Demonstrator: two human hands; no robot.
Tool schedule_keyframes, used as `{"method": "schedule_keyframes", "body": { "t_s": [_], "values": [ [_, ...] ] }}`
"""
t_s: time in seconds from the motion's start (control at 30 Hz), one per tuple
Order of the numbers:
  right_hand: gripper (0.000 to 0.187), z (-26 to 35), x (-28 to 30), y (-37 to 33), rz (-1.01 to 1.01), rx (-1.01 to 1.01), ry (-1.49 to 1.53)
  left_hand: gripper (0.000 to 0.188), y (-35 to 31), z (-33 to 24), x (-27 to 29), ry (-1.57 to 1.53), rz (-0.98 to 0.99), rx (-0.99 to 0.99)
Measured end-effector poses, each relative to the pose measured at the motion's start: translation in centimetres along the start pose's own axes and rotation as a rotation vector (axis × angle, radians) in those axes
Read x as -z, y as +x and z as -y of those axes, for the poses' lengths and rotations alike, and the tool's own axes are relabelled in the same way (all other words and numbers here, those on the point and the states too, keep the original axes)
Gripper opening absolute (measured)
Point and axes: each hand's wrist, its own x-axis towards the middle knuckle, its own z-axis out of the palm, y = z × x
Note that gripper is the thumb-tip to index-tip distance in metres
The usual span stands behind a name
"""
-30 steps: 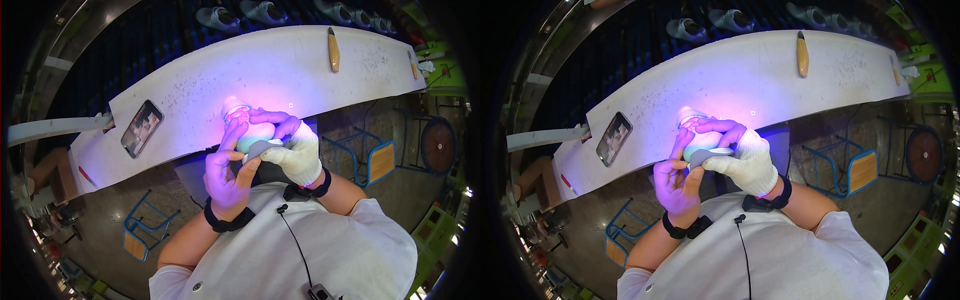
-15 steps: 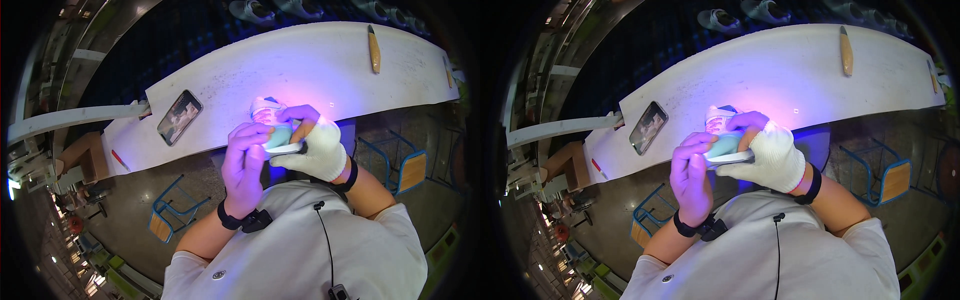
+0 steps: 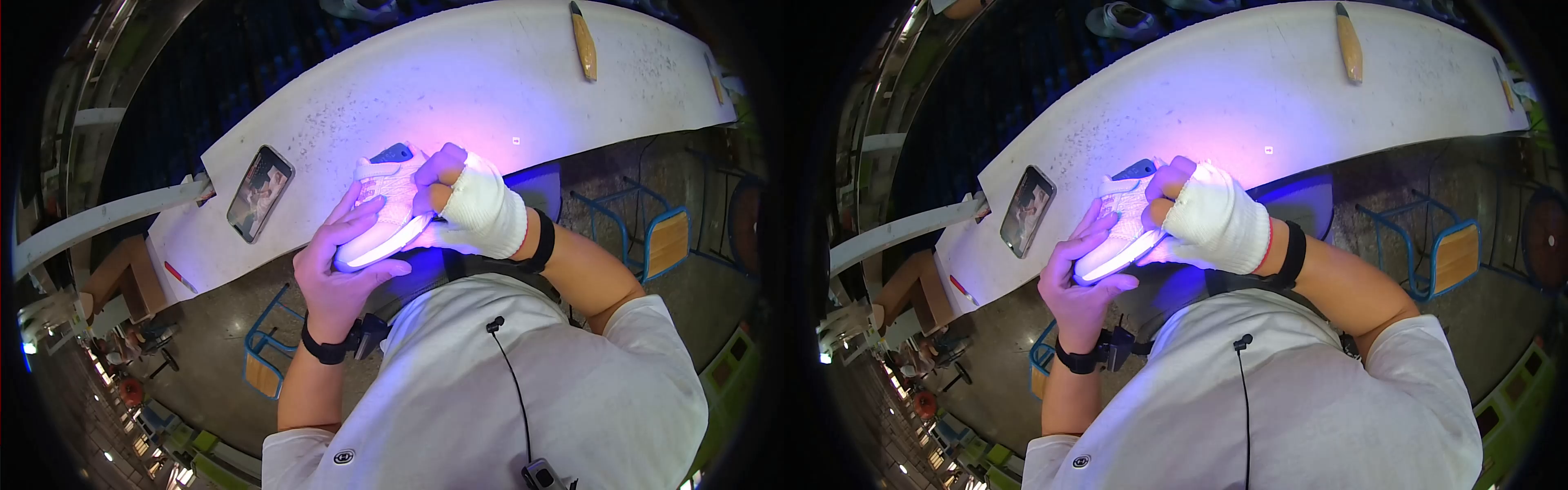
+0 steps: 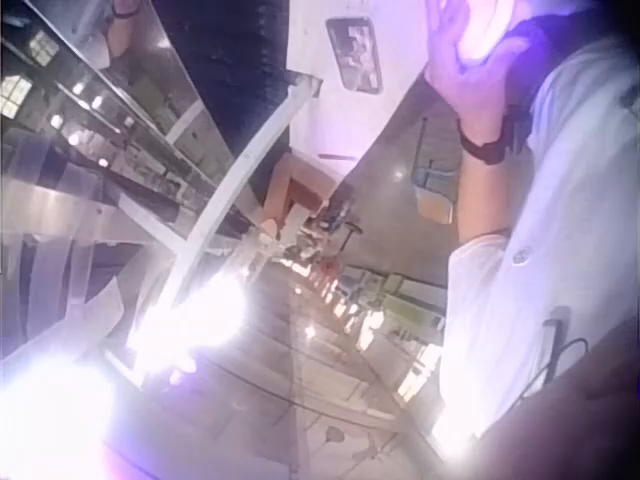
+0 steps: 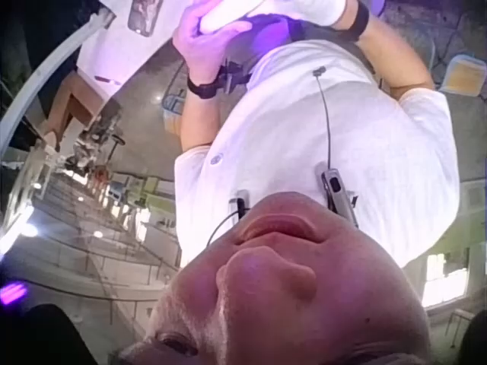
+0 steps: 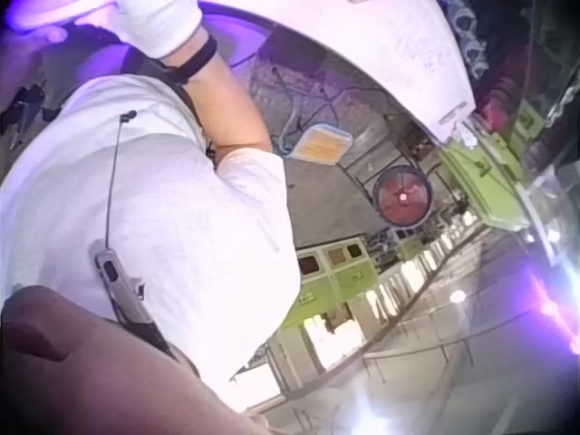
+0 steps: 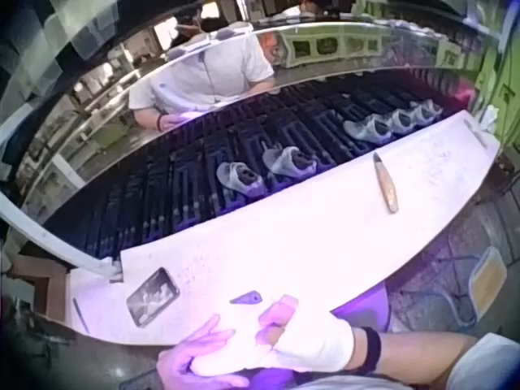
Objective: Inspecting shoe components using a UV light on an assembly line.
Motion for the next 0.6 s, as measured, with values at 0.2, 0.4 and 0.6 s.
{"method": "schedule_keyframes", "body": {
  "t_s": [0.2, 0.4, 0.6],
  "values": [
    [0.038, -0.9, -0.1, -0.2, 0.002, 0.085, 0.054, 0.056, 0.2, -0.6, -0.6, 0.072, -0.017, -0.068],
    [0.053, -1.8, -0.6, -0.1, -0.038, -0.008, 0.107, 0.045, -0.9, 0.9, 0.2, 0.085, 0.018, -0.107],
    [0.048, -2.0, -3.6, -1.3, 0.000, 0.054, 0.069, 0.071, -0.3, -1.5, 0.2, -0.110, -0.042, 0.525]
  ]
}}
